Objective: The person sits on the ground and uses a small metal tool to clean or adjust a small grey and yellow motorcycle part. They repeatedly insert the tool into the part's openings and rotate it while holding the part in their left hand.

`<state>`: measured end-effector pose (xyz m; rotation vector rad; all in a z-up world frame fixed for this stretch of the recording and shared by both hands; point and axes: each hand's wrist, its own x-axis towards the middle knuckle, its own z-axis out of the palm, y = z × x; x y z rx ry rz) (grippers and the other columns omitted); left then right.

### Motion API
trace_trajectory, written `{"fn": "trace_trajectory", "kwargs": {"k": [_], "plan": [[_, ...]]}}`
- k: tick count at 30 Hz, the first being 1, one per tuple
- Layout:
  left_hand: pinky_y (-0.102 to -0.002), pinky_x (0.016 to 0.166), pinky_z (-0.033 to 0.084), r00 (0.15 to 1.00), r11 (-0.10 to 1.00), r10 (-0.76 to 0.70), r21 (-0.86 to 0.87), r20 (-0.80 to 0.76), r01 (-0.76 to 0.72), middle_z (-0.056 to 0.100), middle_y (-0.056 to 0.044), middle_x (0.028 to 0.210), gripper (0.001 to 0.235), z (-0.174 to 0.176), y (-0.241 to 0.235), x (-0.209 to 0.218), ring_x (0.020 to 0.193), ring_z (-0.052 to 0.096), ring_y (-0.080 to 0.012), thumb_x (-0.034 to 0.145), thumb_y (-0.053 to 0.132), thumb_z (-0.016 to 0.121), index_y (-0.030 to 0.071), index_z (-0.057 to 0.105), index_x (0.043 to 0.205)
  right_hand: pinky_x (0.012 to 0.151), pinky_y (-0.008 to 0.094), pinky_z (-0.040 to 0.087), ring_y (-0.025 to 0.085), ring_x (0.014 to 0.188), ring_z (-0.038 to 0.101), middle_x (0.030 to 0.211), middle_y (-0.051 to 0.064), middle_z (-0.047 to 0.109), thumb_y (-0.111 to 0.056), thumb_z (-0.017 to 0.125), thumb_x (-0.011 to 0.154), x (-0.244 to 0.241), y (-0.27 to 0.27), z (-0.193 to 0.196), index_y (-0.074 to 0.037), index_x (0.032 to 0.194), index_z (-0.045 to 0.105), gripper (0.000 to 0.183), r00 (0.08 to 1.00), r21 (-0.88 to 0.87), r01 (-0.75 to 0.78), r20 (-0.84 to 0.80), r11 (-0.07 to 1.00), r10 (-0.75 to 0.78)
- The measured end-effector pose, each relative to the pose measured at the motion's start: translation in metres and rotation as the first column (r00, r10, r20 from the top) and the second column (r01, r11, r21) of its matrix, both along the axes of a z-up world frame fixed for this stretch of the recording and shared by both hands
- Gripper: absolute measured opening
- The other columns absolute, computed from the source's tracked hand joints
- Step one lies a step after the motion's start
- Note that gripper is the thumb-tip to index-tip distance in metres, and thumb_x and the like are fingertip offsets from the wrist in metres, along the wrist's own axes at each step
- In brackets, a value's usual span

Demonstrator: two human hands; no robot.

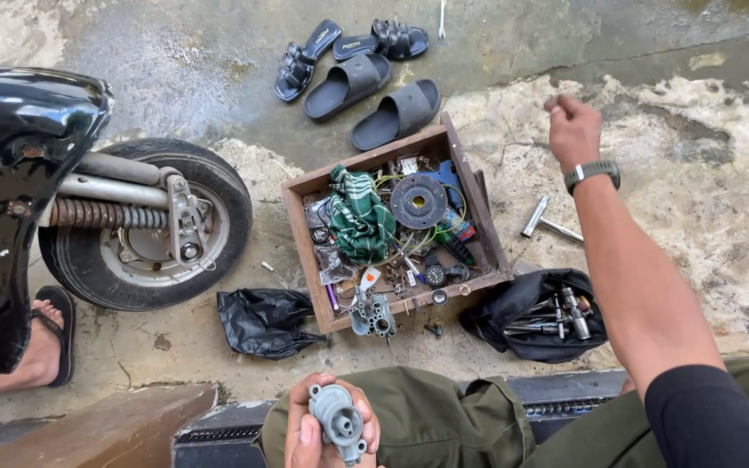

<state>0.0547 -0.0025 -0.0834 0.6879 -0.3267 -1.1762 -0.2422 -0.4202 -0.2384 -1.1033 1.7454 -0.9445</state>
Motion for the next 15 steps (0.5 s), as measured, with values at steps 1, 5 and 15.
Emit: {"fn": "trace_trajectory", "kwargs": {"k": [1, 5, 15], "plan": [[-0.037, 0.046, 0.049, 1.000, 1.000, 0.002, 0.004, 0.004, -0.002, 0.059, -0.035, 0.084, 0.040, -0.001, 0.002, 0.003, 0.059, 0.054, -0.0296, 0.105, 0.026, 0.059, -0.006, 0.051, 0.127, 0.039, 0.011, 0.034, -0.003, 0.049, 0.038, 0.122, 0.006, 0.073, -0.007, 0.048, 0.107, 0.002, 0.008, -0.009, -0.007, 0.120, 0.069, 0.025, 1.000, 0.004, -0.002, 0.004, 1.000, 0.002], [-0.039, 0.050, 0.049, 0.994, 0.994, -0.108, -0.028, 0.014, 0.109, 0.060, -0.033, 0.092, 0.040, 0.001, 0.004, 0.007, 0.063, 0.054, -0.0302, 0.107, 0.027, 0.057, -0.003, 0.048, 0.131, 0.040, 0.011, 0.033, -0.002, 0.048, 0.037, 0.126, 0.004, 0.072, -0.005, 0.050, 0.105, 0.006, 0.040, -0.044, -0.005, 0.144, 0.056, 0.039, 0.999, 0.131, 0.031, 0.028, 0.991, -0.035], [-0.037, 0.054, 0.050, 0.999, 0.987, -0.022, 0.155, -0.034, 0.027, 0.062, -0.031, 0.091, 0.039, 0.021, 0.000, -0.004, 0.067, 0.060, -0.0304, 0.105, 0.027, 0.057, -0.004, 0.051, 0.128, 0.036, 0.015, 0.030, 0.001, 0.045, 0.037, 0.094, 0.006, 0.078, -0.009, 0.054, 0.107, 0.015, 0.070, -0.055, -0.005, 0.134, 0.064, 0.029, 0.995, 0.268, -0.076, -0.038, 0.960, 0.089]]}}
